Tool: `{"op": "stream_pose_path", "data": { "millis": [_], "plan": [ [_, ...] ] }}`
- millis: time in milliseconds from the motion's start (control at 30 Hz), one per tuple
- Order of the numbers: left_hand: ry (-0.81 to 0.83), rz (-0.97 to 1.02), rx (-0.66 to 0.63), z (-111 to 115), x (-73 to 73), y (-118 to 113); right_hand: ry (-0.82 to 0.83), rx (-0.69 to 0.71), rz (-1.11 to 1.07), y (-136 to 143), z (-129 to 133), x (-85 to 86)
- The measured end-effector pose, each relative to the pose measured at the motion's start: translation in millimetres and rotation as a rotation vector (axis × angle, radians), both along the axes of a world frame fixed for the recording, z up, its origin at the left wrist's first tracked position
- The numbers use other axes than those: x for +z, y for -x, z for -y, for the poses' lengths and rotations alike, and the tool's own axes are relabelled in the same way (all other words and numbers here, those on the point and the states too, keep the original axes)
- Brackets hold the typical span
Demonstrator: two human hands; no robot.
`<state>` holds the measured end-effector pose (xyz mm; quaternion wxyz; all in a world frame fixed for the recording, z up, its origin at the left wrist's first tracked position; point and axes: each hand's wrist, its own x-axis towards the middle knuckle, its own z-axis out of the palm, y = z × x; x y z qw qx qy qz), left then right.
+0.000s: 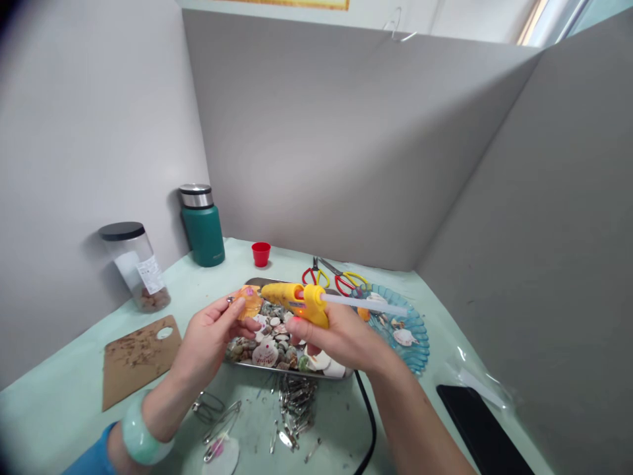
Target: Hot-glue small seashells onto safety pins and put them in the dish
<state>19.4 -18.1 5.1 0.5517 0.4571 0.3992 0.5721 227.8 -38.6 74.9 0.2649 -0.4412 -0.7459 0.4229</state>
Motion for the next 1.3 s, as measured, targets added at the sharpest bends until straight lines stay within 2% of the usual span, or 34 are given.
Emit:
{"op": "stream_pose_path", "data": {
  "millis": [567,1300],
  "plan": [
    [0.009,0.004,-0.006,2.1,3.7,-1.9,-0.019,-0.01,0.069,1.2,0.6,-0.5],
    [0.013,0.013,0.005,3.9,5.8,-2.7,-0.008,0.013,0.025,-0.7,-0.4,-2.7]
  ]
}}
